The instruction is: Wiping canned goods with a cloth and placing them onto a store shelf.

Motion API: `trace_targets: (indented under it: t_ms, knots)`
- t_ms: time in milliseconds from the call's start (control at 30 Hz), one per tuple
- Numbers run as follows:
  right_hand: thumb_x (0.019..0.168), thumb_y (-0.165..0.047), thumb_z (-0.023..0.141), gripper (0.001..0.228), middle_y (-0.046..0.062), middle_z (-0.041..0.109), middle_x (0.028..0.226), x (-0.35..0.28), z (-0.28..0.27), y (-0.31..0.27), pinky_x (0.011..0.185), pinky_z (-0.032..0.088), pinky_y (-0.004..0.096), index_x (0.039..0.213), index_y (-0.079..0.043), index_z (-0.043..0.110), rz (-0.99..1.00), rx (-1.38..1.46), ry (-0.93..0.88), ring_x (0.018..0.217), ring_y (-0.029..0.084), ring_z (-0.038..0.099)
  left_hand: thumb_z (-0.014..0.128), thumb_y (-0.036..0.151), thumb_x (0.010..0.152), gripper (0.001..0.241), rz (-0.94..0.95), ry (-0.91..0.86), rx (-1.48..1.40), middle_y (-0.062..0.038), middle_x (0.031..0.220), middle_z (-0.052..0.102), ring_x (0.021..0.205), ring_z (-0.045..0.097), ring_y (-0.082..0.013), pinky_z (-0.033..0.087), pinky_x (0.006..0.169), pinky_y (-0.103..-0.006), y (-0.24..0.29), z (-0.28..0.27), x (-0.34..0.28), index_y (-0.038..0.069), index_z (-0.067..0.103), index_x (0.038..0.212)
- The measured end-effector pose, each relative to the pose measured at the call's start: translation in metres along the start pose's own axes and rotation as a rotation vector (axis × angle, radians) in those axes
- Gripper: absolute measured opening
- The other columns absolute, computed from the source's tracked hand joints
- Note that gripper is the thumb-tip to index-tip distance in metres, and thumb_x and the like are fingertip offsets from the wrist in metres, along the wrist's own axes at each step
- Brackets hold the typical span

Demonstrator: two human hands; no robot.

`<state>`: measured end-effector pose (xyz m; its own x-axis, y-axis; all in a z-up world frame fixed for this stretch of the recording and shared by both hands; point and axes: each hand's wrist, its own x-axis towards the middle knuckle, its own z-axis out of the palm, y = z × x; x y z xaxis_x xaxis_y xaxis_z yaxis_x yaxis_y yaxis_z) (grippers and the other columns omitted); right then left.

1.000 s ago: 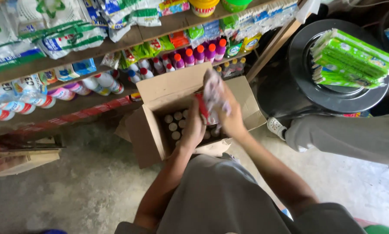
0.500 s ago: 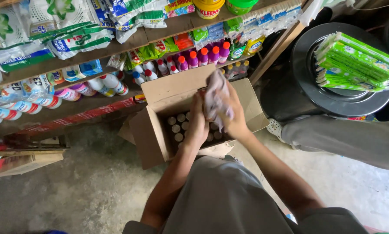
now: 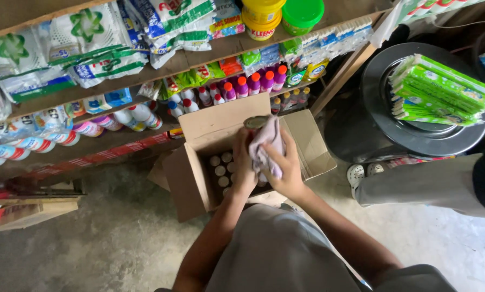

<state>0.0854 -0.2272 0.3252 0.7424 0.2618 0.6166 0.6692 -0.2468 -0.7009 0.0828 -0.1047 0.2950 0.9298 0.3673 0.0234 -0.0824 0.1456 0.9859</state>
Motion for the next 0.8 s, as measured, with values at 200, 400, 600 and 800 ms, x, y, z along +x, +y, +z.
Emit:
trace_targets:
  t_ms: [200,400,600,800]
  knots:
    - [0.093,-0.025,0.076,0.063,0.02,0.052,0.141,0.04,0.007,0.015,0.111,0.038,0.052,0.149,-0.012,0.05,0.628,0.451,0.118,0.129,0.03,0.049,0.051,0.058,0.098,0.074,-0.48,0.111,-0.204,-0.021,0.156,0.038,0.144,0.039,-0.0383,0.027,0.12,-0.0514,0.101,0.043,-0.005,0.01,0.039,0.153]
    - [0.091,-0.022,0.073,0.058,0.028,0.049,0.152,0.011,0.007,-0.014,0.113,0.039,0.058,0.146,-0.011,0.057,0.37,0.118,0.056,0.138,0.046,0.049,0.048,0.034,0.107,0.052,-0.079,0.004,0.19,-0.024,0.139,0.044,0.139,0.04,-0.0383,0.03,0.119,-0.046,0.049,0.009,0.002,0.003,0.036,0.147]
    - [0.088,-0.009,0.069,0.064,0.031,0.049,0.15,0.018,0.013,0.026,0.113,0.037,0.06,0.15,-0.006,0.053,0.395,0.182,0.157,0.137,0.045,0.048,0.052,0.051,0.104,0.05,-0.123,-0.077,0.039,-0.017,0.131,0.059,0.128,0.055,-0.0276,0.038,0.111,-0.0486,0.043,0.015,0.004,0.012,0.054,0.136]
    - [0.099,-0.032,0.067,0.039,0.01,0.071,0.112,0.036,0.022,0.033,0.094,0.05,0.045,0.129,-0.008,0.069,0.935,0.572,0.319,0.1,0.021,0.064,0.049,0.049,0.104,0.055,-0.395,-0.037,-0.31,-0.015,0.14,0.049,0.132,0.046,-0.0267,0.032,0.115,-0.0527,0.064,0.035,-0.005,0.009,0.05,0.142]
